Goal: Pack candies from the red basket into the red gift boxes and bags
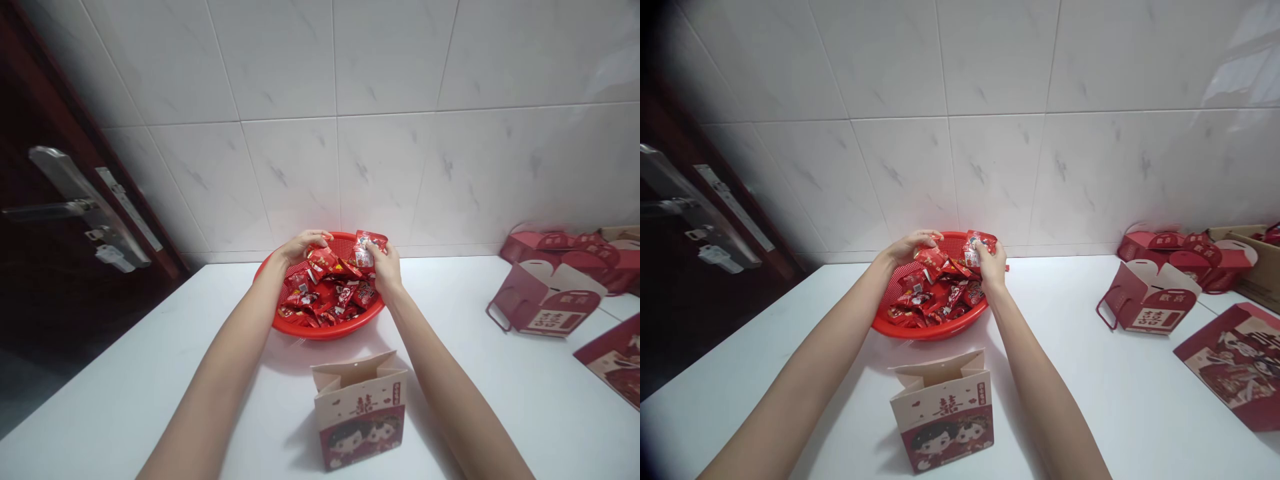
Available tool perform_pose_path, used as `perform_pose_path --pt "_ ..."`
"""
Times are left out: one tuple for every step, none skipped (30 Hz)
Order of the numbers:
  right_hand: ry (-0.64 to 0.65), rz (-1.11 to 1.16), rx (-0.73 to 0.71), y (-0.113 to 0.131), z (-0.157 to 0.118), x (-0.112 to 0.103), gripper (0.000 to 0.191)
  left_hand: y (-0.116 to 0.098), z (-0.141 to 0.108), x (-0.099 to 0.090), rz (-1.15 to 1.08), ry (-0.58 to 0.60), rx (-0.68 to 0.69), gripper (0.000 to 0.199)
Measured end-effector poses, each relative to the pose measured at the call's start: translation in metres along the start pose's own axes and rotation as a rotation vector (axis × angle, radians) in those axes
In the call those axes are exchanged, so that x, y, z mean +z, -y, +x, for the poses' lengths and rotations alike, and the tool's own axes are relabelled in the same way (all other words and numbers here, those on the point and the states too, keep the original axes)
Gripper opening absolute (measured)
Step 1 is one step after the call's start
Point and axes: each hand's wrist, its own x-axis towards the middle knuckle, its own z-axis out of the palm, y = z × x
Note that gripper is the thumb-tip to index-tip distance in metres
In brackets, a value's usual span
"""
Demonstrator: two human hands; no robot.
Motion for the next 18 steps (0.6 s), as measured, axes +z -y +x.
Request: perform_pose_path --pt "0.017 -0.004 0.02 0.0003 -0.0007 0.0005 0.019 0.0001 0.0003 0.0 -0.007 0.001 0.001 0.022" --pt "0.035 -0.012 0.043 0.0003 -0.0012 0.0009 0.019 0.0001 0.0006 0.0001 -0.017 0.0 0.001 0.022" --pt "0.056 -0.025 0.064 -0.0001 -0.0015 0.0013 0.018 0.0001 0.001 0.0002 -0.03 -0.006 -0.001 0.023" --pt "0.081 -0.039 0.085 -0.0005 -0.0017 0.0016 0.017 0.0001 0.0014 0.0003 -0.045 -0.015 -0.003 0.022" --pt "0.107 -0.053 0.104 -0.0009 -0.002 0.0019 0.015 0.0 0.0019 0.0004 -0.059 -0.021 -0.004 0.022" --pt "0.132 -0.066 0.124 -0.0012 -0.0023 0.0022 0.014 0.0 0.0024 0.0006 -0.071 -0.024 -0.006 0.02" --pt "0.156 -0.077 0.146 -0.0014 -0.0028 0.0024 0.014 0.0002 0.0029 0.0007 -0.079 -0.022 -0.011 0.019" --pt "0.174 -0.088 0.165 -0.0013 -0.0034 0.0025 0.015 0.0004 0.0034 0.0007 -0.081 -0.017 -0.021 0.017" --pt "0.181 -0.095 0.182 -0.001 -0.0039 0.0026 0.015 0.0008 0.0039 0.0007 -0.075 -0.008 -0.039 0.017" --pt "0.182 -0.097 0.192 -0.0006 -0.0044 0.0027 0.016 0.0013 0.0044 0.0007 -0.065 -0.001 -0.058 0.017" --pt "0.179 -0.096 0.194 -0.0003 -0.0048 0.0028 0.017 0.0019 0.0048 0.0006 -0.055 0.006 -0.075 0.019" --pt "0.175 -0.091 0.191 -0.0001 -0.0049 0.0028 0.017 0.0025 0.0051 0.0006 -0.052 0.011 -0.086 0.02" --pt "0.17 -0.084 0.185 -0.0001 -0.0047 0.0028 0.017 0.003 0.0054 0.0006 -0.057 0.014 -0.091 0.022" --pt "0.164 -0.078 0.178 -0.0004 -0.0042 0.0027 0.017 0.0033 0.0056 0.0007 -0.07 0.019 -0.092 0.024" --pt "0.16 -0.075 0.173 -0.001 -0.0034 0.0025 0.017 0.0033 0.0057 0.0011 -0.088 0.021 -0.092 0.024" --pt "0.158 -0.077 0.169 -0.002 -0.0024 0.0022 0.017 0.0031 0.0056 0.0016 -0.105 0.024 -0.096 0.024" --pt "0.155 -0.082 0.167 -0.0032 -0.0013 0.0017 0.018 0.0026 0.0054 0.0024 -0.116 0.033 -0.104 0.023" --pt "0.155 -0.085 0.167 -0.0045 -0.0003 0.0011 0.018 0.002 0.0049 0.0035 -0.119 0.05 -0.112 0.02"
